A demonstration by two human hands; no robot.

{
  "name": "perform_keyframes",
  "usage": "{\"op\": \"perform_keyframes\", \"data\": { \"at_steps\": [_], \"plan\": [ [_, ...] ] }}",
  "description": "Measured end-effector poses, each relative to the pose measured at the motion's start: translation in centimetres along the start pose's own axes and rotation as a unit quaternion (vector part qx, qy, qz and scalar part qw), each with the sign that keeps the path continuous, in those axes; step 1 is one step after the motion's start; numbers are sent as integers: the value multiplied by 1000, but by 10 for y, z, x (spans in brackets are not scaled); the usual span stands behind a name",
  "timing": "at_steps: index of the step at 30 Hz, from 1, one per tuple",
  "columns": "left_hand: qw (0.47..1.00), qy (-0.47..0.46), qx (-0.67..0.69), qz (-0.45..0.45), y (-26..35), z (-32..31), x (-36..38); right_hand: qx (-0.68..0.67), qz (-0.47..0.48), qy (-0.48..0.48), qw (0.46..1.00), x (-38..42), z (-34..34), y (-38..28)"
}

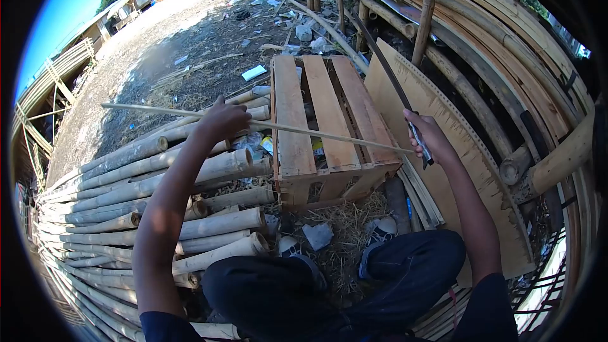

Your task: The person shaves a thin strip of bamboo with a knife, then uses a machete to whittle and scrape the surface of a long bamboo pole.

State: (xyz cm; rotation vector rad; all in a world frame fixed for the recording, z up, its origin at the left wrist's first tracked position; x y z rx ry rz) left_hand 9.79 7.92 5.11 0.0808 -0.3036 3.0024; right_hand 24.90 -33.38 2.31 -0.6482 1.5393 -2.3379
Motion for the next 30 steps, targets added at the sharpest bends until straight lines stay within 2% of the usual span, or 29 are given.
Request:
{"op": "perform_keyframes", "data": {
  "at_steps": [1, 2, 3, 4, 6, 9, 10, 12, 14, 16, 18, 19, 21, 22, 24, 25, 26, 28, 30],
  "plan": [
    [1000, -9, -22, -16, -13, 3, -20, 4, 8, -8, 1000, 1, -4, -5],
    [992, 73, -44, -88, -22, 3, -36, 8, 12, -7, 1000, 1, -8, -7],
    [996, 42, -29, -77, -19, 16, -50, 12, 15, -27, 999, 0, -15, -6],
    [995, 49, -30, -75, -23, 20, -65, 17, 19, -47, 999, 2, -21, -7],
    [980, 129, -90, -120, -27, 12, -94, 23, -8, -39, 999, 10, -35, -9],
    [984, 119, -108, -74, -16, 9, -122, -7, -32, -60, 998, 10, -61, 5],
    [990, 90, -97, -49, -11, 3, -131, -22, -30, -75, 996, 9, -70, 11],
    [992, 90, -77, -48, -3, -13, -143, -31, -22, -91, 995, 6, -86, 19],
    [985, 158, -52, -53, 7, -35, -150, -64, -50, -95, 992, 3, -99, 30],
    [982, 176, -57, -38, 17, -54, -155, -67, -46, -118, 990, -3, -107, 38],
    [943, 328, -57, -7, 24, -75, -157, -77, -68, -112, 988, -5, -114, 39],
    [943, 327, -56, -6, 36, -67, -147, -61, -74, -116, 989, -5, -116, 40],
    [951, 266, 121, 103, 51, -53, -122, -38, -66, -117, 990, -1, -113, 41],
    [953, 259, 123, 101, 56, -45, -108, -17, -53, -116, 992, -1, -112, 41],
    [938, 101, 316, 97, 65, -42, -76, -4, -52, -119, 992, -2, -109, 44],
    [881, 20, 458, 119, 77, -35, -50, 13, -42, -119, 992, -3, -107, 44],
    [796, -61, 586, 139, 93, -33, -24, 10, -50, -121, 991, -3, -106, 44],
    [735, -204, 630, 144, 119, -53, 20, 1, -47, -115, 992, -3, -106, 41],
    [615, -351, 687, 162, 148, -68, 61, -12, -55, -114, 992, -2, -108, 39]
  ]
}}
Point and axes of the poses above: each hand's wrist, its own x-axis away from the middle knuckle, its own z-axis out of the back of the hand, y = z × x, the point moved 3 cm from there along -x, towards the middle knuckle, and after that the axes turned 9 degrees about x, right-handed, at the moved point
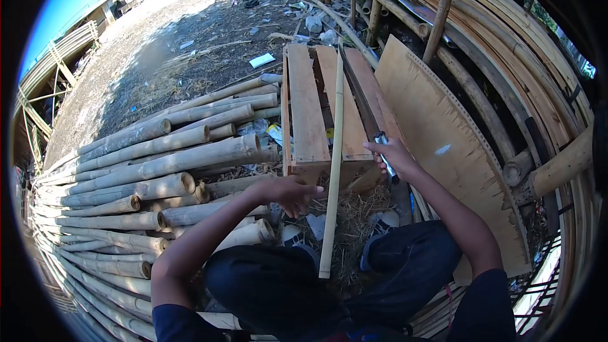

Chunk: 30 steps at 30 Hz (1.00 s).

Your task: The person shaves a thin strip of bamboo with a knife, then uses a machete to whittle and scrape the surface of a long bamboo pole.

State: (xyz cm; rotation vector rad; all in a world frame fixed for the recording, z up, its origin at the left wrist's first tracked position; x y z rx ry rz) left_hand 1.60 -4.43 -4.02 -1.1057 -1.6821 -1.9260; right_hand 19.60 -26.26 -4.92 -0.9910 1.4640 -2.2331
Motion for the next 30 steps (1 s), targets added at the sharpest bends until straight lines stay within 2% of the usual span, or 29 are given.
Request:
{"op": "perform_keyframes", "data": {
  "at_steps": [2, 3, 5, 8, 10, 12, 13, 16, 17, 18, 20, 24, 30],
  "plan": [
    [986, -122, 93, 59, -42, -19, -8, -9, 9, 13, 1000, -2, 0, 0],
    [986, -121, 93, 61, -55, -24, -9, -17, 7, 16, 1000, -1, -1, 0],
    [933, -294, 201, 48, -67, -45, -6, -26, 7, 15, 1000, 2, -1, 1],
    [919, -328, 207, 73, -72, -71, -10, -34, 15, 25, 999, 4, 3, -3],
    [919, -320, 218, 70, -81, -83, -17, -31, 21, 32, 999, 7, 4, -4],
    [909, -342, 233, 48, -76, -87, -17, -23, 31, 46, 998, 8, 7, -7],
    [892, -367, 254, 67, -78, -89, -20, -24, 38, 50, 998, 9, 9, -7],
    [895, -381, 225, 53, -81, -94, -20, -10, 36, 57, 998, 9, 12, -4],
    [873, -414, 250, 62, -81, -94, -20, -9, 35, 54, 998, 9, 13, -3],
    [874, -413, 249, 60, -79, -92, -19, -6, 32, 51, 998, 8, 14, -4],
    [838, -483, 252, -20, -74, -92, -13, -8, 30, 51, 998, 8, 14, -6],
    [832, -499, 243, -6, -83, -84, -23, -9, 24, 48, 999, 9, 14, -6],
    [865, -444, 230, -46, -83, -60, -31, 51, 36, 52, 997, 4, 18, 5]
  ]
}}
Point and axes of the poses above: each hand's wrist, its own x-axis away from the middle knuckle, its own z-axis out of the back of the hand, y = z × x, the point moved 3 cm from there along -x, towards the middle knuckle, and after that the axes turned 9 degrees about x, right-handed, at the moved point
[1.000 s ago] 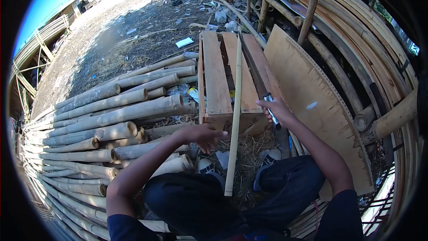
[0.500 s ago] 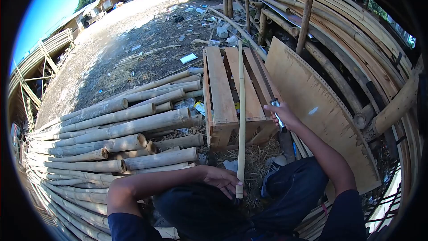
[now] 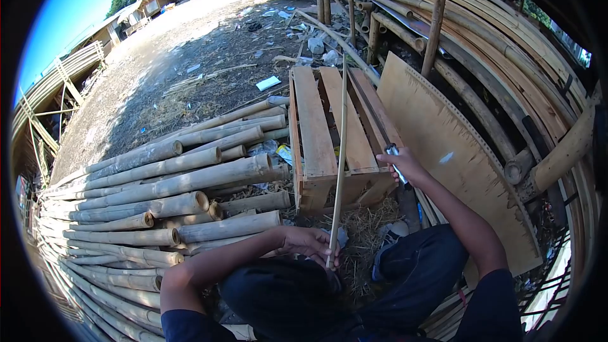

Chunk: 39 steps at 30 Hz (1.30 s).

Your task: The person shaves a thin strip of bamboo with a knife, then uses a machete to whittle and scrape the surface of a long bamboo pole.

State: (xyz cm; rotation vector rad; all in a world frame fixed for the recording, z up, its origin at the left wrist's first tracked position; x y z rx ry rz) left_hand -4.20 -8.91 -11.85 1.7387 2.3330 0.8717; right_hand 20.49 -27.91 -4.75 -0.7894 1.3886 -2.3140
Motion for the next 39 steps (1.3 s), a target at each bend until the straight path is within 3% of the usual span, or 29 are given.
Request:
{"op": "perform_keyframes", "data": {
  "at_steps": [2, 6, 7, 12, 14, 15, 17, 18, 20, 21, 23, 24, 26, 30, 32, 33, 34, 35, 39],
  "plan": [
    [993, 116, 15, -28, 18, -1, 12, 33, 4, -1, 999, -1, 1, 3],
    [973, 193, 54, -116, 36, -19, 35, 127, 29, -8, 991, -3, 0, 8],
    [952, 267, 60, -136, 40, -27, 40, 125, 29, -10, 992, -2, -2, 7],
    [944, 245, 142, -172, 48, -12, 56, 116, 29, -35, 992, 3, -11, 2],
    [899, 412, -38, -143, 55, -12, 59, 125, 32, -40, 991, 3, -14, 3],
    [899, 412, -39, -143, 56, -13, 56, 136, 36, -44, 989, 4, -15, 2],
    [807, 518, -257, -118, 58, -15, 56, 142, 38, -50, 988, 9, -16, -2],
    [806, 519, -258, -121, 57, -16, 55, 148, 39, -58, 986, 12, -15, -4],
    [640, 626, -443, -38, 58, -20, 59, 173, 36, -61, 982, 14, -15, -6],
    [639, 627, -444, -39, 58, -25, 59, 195, 31, -65, 978, 14, -16, -6],
    [548, 652, -519, -80, 60, -42, 60, 213, 37, -70, 974, 13, -16, -4],
    [548, 653, -517, -80, 58, -41, 60, 232, 42, -77, 969, 14, -17, -3],
    [482, 635, -590, -126, 59, -40, 59, 243, 46, -81, 965, 15, -20, -4],
    [475, 643, -588, -122, 60, -22, 62, 205, 21, -107, 973, 19, -27, -3],
    [653, 627, -399, -146, 60, -7, 67, 229, 31, -110, 967, 21, -29, -6],
    [654, 626, -399, -145, 59, -4, 70, 253, 40, -115, 960, 22, -30, -8],
    [801, 522, -199, -216, 54, 1, 67, 253, 38, -116, 960, 23, -31, -8],
    [885, 378, 16, -271, 49, 3, 62, 264, 44, -120, 956, 24, -31, -9],
    [880, 380, 89, -271, 53, -22, 36, 213, 15, -118, 970, 33, -37, -16]
  ]
}}
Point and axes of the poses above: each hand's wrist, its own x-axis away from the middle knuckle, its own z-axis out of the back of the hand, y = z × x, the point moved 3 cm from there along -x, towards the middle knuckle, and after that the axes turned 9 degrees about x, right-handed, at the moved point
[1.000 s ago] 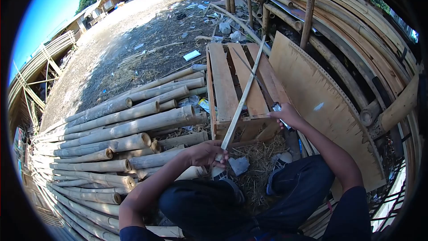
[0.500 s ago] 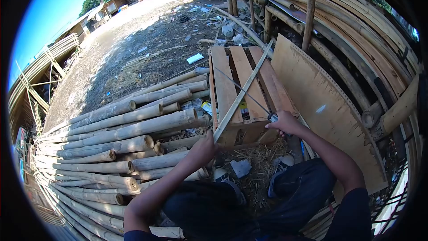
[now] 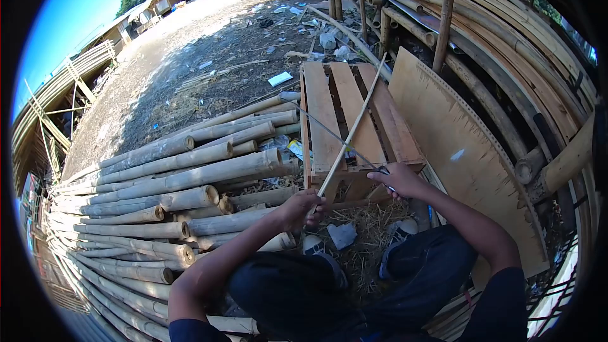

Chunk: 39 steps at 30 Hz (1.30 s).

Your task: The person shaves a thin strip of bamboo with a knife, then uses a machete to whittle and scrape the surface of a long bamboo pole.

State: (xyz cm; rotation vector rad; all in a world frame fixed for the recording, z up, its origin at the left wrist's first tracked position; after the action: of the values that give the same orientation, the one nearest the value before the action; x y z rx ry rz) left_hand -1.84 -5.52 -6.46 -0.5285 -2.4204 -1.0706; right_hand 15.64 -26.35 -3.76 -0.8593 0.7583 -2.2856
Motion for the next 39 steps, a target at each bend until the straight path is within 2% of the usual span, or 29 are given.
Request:
{"op": "perform_keyframes", "data": {
  "at_steps": [1, 3, 5, 7, 9, 10, 12, 13, 14, 15, 17, 19, 20, 21, 23, 25, 27, 28, 30, 31, 32, 33, 35, 37, 38, 39],
  "plan": [
    [1000, 3, 2, -2, -2, 0, -2, 0, 3, -3, 1000, 2, -3, -1],
    [994, -44, 72, 67, -5, -1, -5, 85, 38, -17, 996, 1, -10, -5],
    [996, -27, 58, 65, -10, 5, -9, 102, 72, -8, 992, -6, -1, -1],
    [992, -39, 103, 62, -10, 6, -9, 117, 96, 5, 988, -10, 2, 0],
    [993, -41, 90, 65, -8, 7, -11, 45, 6, 29, 999, -18, 9, 14],
    [991, -46, 108, 67, -9, 9, -11, 14, -3, 43, 999, -19, 4, 16],
    [985, -65, 136, 80, -12, 12, -16, 85, 1, 6, 996, -12, -4, 14],
    [982, -77, 149, 86, -14, 14, -18, 106, 30, -16, 994, -7, -10, 11],
    [985, -54, 141, 84, -15, 11, -15, 168, 115, -25, 979, -8, -16, 8],
    [988, -33, 131, 75, -11, 5, -11, 198, 158, -14, 967, 4, -18, -7],
    [987, -39, 128, 88, -13, 1, -8, 209, 140, -30, 967, -4, -25, -3],
    [982, -32, 169, 83, -15, 7, -15, 97, 124, -38, 987, -1, -23, -13],
    [982, -45, 164, 81, -17, 9, -17, 116, 111, 10, 987, -13, -20, -6],
    [983, -56, 159, 78, -17, 9, -16, 114, 116, 6, 987, -21, -18, -4],
    [986, -55, 144, 70, -18, 8, -17, -9, -32, 9, 999, -26, -12, 8],
    [988, -52, 124, 72, -15, 4, -15, -25, -29, 1, 999, -15, -20, 11],
    [985, -50, 150, 72, -16, 9, -15, 82, 125, -15, 989, -6, -28, 11],
    [983, -61, 154, 77, -16, 9, -16, 81, 135, -20, 987, -11, -27, 16],
    [983, -73, 148, 77, -19, 7, -15, 154, 210, 33, 965, -16, -22, 17],
    [983, -70, 153, 76, -20, 7, -15, 154, 212, 28, 965, -17, -19, 12],
    [983, -76, 146, 80, -21, 7, -17, 73, 80, 19, 994, -22, -10, 16],
    [983, -84, 138, 83, -22, 6, -19, -8, -54, 13, 998, -19, -4, 16],
    [985, -79, 131, 75, -20, 3, -22, -24, -75, 22, 997, -10, -3, 12],
    [977, -100, 169, 79, -18, 5, -26, 148, 78, -3, 986, 1, -14, 5],
    [977, -94, 172, 79, -21, 8, -26, 220, 186, 32, 957, -1, -23, 7],
    [977, -90, 172, 83, -19, 6, -24, 217, 188, 25, 957, -2, -24, 4]
  ]
}}
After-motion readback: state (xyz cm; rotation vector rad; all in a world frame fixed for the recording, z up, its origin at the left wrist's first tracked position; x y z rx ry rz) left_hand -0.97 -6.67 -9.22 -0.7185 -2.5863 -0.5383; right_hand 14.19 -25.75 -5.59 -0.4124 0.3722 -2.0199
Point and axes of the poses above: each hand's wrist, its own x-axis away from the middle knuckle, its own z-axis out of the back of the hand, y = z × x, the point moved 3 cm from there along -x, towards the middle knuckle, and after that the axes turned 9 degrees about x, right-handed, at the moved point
